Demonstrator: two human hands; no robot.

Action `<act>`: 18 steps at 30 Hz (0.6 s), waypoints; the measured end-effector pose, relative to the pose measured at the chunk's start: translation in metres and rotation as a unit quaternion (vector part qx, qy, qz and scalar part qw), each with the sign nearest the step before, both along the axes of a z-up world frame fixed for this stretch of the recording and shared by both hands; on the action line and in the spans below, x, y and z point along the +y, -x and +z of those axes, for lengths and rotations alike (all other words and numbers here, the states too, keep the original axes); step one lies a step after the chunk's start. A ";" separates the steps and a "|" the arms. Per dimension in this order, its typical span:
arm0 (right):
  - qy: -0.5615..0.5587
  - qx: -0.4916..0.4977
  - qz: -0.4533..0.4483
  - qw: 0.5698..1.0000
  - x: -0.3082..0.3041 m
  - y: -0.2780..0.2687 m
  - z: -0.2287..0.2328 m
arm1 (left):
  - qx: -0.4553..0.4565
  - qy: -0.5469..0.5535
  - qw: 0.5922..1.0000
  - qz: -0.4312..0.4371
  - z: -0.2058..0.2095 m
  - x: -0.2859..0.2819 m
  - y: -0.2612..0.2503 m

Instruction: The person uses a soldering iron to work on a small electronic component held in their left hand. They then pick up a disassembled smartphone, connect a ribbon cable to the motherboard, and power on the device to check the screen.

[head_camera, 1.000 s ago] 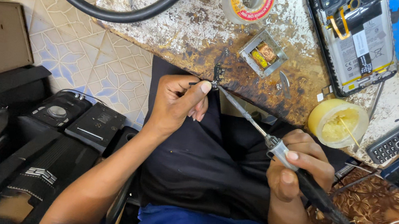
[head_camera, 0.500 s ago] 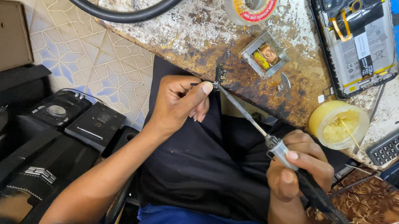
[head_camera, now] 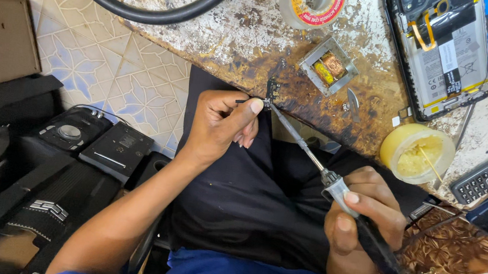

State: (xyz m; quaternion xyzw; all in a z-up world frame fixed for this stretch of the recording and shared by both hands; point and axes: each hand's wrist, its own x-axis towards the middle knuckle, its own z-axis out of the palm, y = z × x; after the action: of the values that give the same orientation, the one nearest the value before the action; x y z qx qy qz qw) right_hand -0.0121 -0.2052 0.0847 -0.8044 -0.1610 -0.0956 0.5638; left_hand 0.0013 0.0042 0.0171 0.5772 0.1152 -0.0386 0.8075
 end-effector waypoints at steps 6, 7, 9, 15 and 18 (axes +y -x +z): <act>0.051 0.045 0.026 0.997 -0.004 0.006 0.019 | 0.006 0.007 1.000 0.005 0.000 -0.001 0.001; 0.051 0.045 0.027 0.997 -0.002 0.006 0.021 | 0.006 0.007 1.000 0.006 0.000 -0.001 0.001; 0.061 0.040 0.039 0.997 0.000 0.005 0.027 | 0.006 0.000 1.000 0.003 0.001 -0.001 0.000; 0.069 0.008 0.021 0.997 -0.002 0.009 0.017 | -0.002 0.003 1.000 0.007 0.001 -0.001 0.000; 0.067 0.039 0.039 0.996 -0.002 0.010 0.026 | 0.001 0.003 1.000 0.006 0.001 -0.001 0.000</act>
State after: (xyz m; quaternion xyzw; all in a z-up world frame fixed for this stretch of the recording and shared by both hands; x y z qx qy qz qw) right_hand -0.0219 -0.2075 0.1110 -0.8369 -0.1757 -0.0311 0.5174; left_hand 0.0011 0.0036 0.0181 0.5736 0.1198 -0.0348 0.8096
